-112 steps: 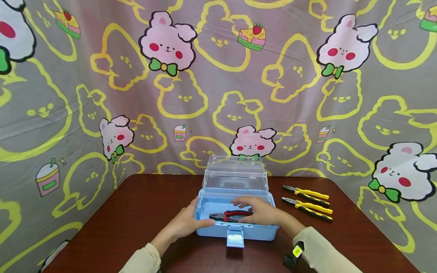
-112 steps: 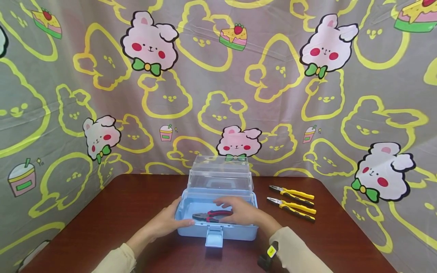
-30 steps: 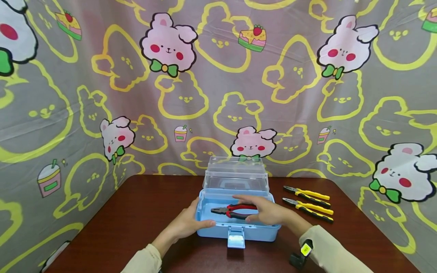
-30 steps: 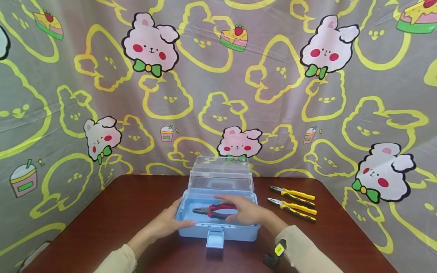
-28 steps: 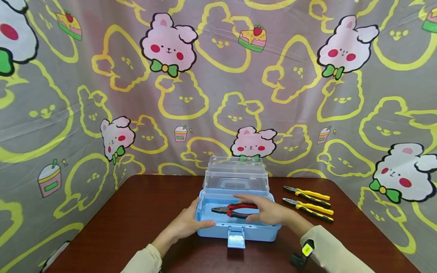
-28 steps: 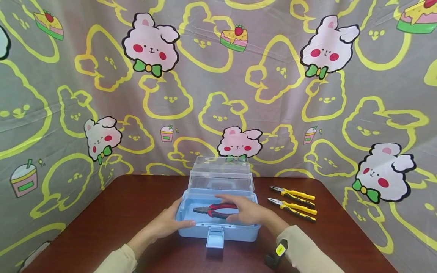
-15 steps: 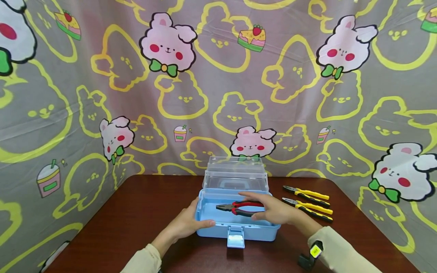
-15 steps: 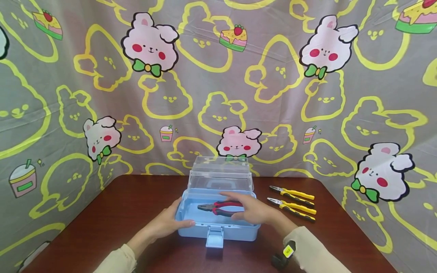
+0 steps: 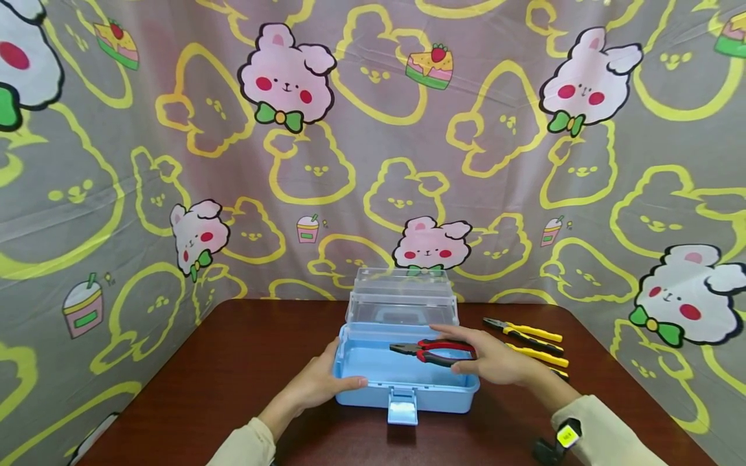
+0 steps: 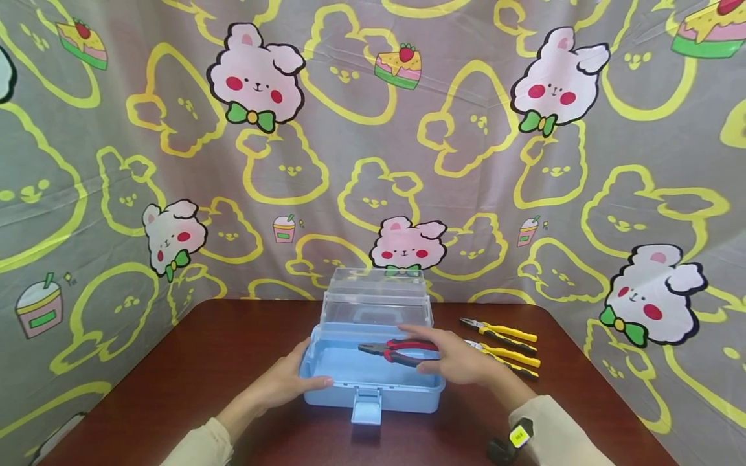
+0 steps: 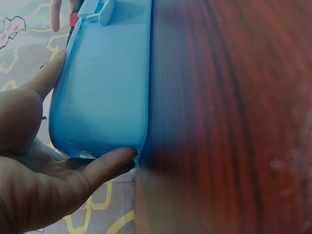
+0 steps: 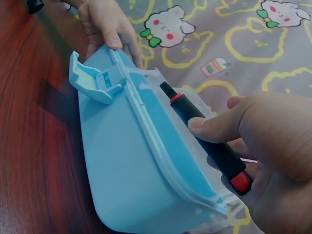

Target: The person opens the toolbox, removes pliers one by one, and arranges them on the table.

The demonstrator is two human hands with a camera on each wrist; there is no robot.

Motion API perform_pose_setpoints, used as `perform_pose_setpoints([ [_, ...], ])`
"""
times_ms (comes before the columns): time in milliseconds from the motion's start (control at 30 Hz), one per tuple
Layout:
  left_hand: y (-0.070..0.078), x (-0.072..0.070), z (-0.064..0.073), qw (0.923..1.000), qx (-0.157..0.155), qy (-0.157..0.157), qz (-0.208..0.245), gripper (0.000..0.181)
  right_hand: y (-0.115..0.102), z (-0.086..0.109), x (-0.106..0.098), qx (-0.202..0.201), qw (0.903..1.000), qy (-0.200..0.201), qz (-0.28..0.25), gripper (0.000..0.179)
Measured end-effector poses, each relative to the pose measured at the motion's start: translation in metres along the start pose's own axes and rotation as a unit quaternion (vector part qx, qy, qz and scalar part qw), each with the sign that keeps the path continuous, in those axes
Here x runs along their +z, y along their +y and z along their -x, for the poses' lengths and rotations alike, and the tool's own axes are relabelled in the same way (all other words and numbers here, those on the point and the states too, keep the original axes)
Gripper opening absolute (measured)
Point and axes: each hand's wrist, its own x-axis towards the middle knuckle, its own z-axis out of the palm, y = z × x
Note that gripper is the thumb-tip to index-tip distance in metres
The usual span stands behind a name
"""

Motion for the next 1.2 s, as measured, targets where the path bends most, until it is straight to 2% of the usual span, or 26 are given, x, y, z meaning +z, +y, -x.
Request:
perform_pose_setpoints([
  [533,0.001,0.001,0.001,1.0000,0.004,-0.005,0.005,0.116,0.010,0.039,-0.019,0.006,0.9988,0.048,-0.004,0.071],
  [800,0.000,0.000,0.001,1.0000,0.001,-0.003,0.003,0.117,0.015,0.059,-0.027,0.035,0.9961,0.081,0.001,0.069],
  [1000,0.000,0.000,0.001,0.9999,0.005,-0.005,0.012,0.117,0.020,0.072,-0.032,0.033,0.9939,0.104,0.011,0.069],
  [1200,0.001,-0.001,0.001,0.9999,0.009,-0.005,0.014,0.116,0.028,0.086,-0.036,0.061,0.9916,0.113,-0.012,0.071],
])
